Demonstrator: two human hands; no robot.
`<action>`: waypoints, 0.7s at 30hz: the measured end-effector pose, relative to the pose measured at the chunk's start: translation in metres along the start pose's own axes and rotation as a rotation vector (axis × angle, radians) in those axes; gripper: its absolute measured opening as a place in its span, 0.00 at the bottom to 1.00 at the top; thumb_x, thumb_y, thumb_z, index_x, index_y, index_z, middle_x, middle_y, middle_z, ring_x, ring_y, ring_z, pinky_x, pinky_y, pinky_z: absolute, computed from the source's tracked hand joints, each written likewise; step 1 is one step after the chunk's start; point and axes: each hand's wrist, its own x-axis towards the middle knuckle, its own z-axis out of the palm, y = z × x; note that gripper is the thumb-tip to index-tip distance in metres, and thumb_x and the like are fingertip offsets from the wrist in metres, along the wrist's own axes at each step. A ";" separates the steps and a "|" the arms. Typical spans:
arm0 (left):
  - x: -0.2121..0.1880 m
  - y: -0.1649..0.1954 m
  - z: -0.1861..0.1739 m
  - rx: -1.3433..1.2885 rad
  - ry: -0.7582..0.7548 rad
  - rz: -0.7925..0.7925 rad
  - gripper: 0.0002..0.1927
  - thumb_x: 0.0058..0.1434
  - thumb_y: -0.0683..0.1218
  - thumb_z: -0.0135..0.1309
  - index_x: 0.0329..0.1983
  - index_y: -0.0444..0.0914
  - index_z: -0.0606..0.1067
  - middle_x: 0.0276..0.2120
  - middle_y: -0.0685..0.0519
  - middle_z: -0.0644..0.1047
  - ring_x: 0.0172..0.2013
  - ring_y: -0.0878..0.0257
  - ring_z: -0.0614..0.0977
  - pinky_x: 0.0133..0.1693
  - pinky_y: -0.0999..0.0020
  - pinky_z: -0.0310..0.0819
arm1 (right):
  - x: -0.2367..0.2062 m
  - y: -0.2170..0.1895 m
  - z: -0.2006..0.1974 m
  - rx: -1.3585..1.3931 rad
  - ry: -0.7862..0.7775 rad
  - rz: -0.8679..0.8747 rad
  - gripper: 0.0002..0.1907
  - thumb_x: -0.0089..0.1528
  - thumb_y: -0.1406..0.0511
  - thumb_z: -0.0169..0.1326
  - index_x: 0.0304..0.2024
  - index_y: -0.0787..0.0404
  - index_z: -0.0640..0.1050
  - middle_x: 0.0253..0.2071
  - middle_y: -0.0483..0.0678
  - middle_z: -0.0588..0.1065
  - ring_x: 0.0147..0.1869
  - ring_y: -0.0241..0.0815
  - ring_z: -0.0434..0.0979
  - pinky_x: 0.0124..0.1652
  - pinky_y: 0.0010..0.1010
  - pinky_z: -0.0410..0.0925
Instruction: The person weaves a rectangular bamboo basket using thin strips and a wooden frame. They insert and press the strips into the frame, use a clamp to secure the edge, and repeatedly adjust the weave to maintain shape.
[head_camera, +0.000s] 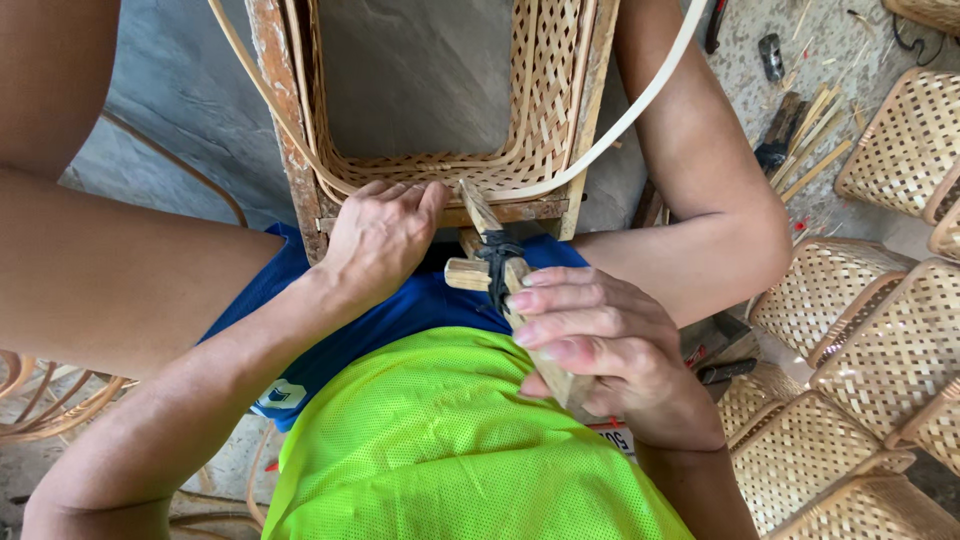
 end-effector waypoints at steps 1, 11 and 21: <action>-0.001 0.000 0.001 0.000 0.009 0.008 0.07 0.63 0.41 0.49 0.44 0.36 0.73 0.34 0.48 0.80 0.38 0.54 0.83 0.41 0.59 0.76 | 0.006 0.013 0.006 0.040 -0.022 -0.032 0.28 0.59 0.66 0.71 0.54 0.58 0.69 0.51 0.52 0.79 0.59 0.54 0.82 0.61 0.54 0.75; 0.036 -0.009 -0.054 -0.142 -0.503 -0.068 0.31 0.62 0.50 0.51 0.70 0.45 0.68 0.26 0.37 0.81 0.31 0.43 0.84 0.37 0.47 0.78 | -0.038 0.078 -0.071 0.146 0.220 0.307 0.46 0.63 0.60 0.65 0.75 0.68 0.56 0.75 0.56 0.61 0.80 0.48 0.59 0.78 0.40 0.52; 0.136 0.041 -0.032 -0.410 -0.938 -0.004 0.24 0.70 0.50 0.39 0.67 0.38 0.64 0.51 0.36 0.78 0.55 0.43 0.79 0.56 0.49 0.70 | 0.067 0.211 -0.103 -0.465 0.510 0.322 0.17 0.77 0.64 0.51 0.68 0.57 0.71 0.36 0.46 0.79 0.32 0.33 0.80 0.30 0.27 0.72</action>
